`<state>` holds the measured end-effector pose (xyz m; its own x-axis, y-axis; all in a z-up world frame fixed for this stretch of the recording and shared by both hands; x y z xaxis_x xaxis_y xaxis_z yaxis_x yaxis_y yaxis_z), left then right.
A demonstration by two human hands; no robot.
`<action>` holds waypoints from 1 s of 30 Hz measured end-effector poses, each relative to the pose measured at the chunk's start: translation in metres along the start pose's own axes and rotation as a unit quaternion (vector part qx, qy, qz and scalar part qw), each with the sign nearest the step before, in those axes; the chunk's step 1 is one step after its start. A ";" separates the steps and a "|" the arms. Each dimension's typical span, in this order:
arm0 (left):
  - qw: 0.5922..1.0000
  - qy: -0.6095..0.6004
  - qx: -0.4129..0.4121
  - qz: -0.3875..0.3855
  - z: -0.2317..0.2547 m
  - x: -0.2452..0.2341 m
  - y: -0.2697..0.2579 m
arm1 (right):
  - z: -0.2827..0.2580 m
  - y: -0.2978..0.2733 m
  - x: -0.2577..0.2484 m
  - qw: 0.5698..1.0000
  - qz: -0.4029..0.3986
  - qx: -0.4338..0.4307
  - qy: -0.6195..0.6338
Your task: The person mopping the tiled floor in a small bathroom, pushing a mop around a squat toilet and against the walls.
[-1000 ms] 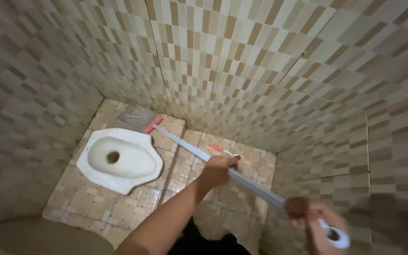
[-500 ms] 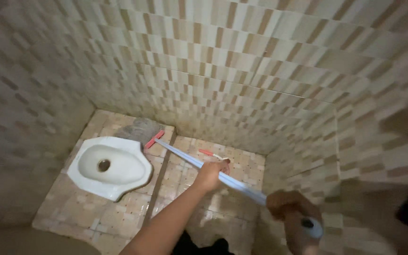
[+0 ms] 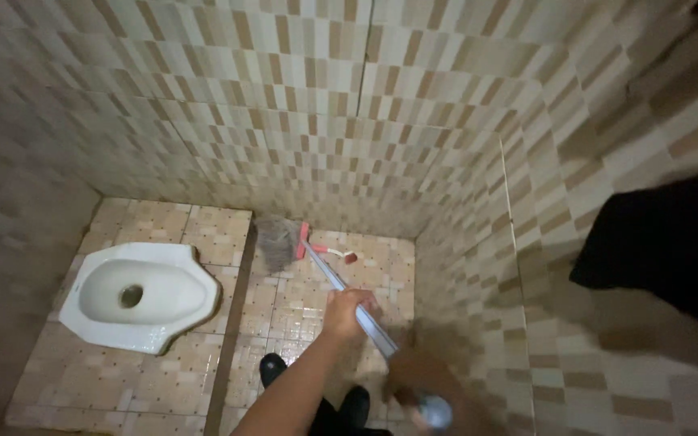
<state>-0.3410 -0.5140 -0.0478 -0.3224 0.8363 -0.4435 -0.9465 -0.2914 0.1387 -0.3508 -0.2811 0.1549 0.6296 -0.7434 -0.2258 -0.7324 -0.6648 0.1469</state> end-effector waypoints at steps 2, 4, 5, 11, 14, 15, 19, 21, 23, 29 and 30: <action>0.999 -0.003 -0.012 -0.052 -0.014 0.015 -0.004 | 0.011 -0.010 -0.012 1.000 0.002 0.019 0.022; 0.990 0.030 0.120 -0.062 -0.004 0.029 0.001 | 0.025 -0.016 -0.018 0.999 -0.008 0.040 0.035; 0.991 0.032 0.110 -0.072 -0.009 0.037 -0.006 | 0.035 -0.024 -0.014 0.997 -0.016 0.055 0.046; 0.991 0.086 0.026 -0.100 -0.022 0.056 -0.040 | 0.086 -0.046 0.012 0.983 -0.048 0.110 0.142; 0.992 0.095 0.029 -0.074 -0.004 0.051 -0.045 | 0.080 -0.056 0.001 0.985 0.017 0.127 0.118; 0.995 0.073 0.027 -0.065 0.004 0.056 -0.039 | 0.068 -0.059 -0.003 0.990 0.021 0.092 0.102; 0.994 -0.078 0.052 -0.058 0.036 0.067 -0.023 | 0.012 -0.053 -0.002 0.997 0.025 -0.052 0.043; 0.994 -0.056 0.079 -0.053 0.039 0.069 -0.022 | -0.004 -0.054 0.008 0.997 0.008 -0.081 -0.013; 0.988 -0.031 0.143 -0.056 0.039 0.073 -0.021 | 0.001 -0.051 0.018 0.996 -0.008 -0.050 -0.069; 0.971 0.076 0.154 -0.169 0.026 0.123 -0.040 | 0.057 -0.087 -0.043 0.996 0.079 0.023 0.032; 0.972 0.068 0.131 -0.181 0.019 0.120 -0.050 | 0.070 -0.096 -0.048 0.995 0.089 0.027 0.044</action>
<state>-0.3325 -0.3896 -0.0912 0.0196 0.7876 -0.6159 -0.9744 0.1532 0.1648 -0.3284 -0.1764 0.0843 0.5076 -0.8538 -0.1157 -0.8455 -0.5194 0.1235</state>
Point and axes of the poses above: each hand's wrist, its own y-axis towards the middle knuckle, its own x-axis out of the palm, z = x × y, the point moved 7 cm from there along y, towards the middle knuckle, and after that the axes turned 10 degrees about x, right-handed, at the moved point
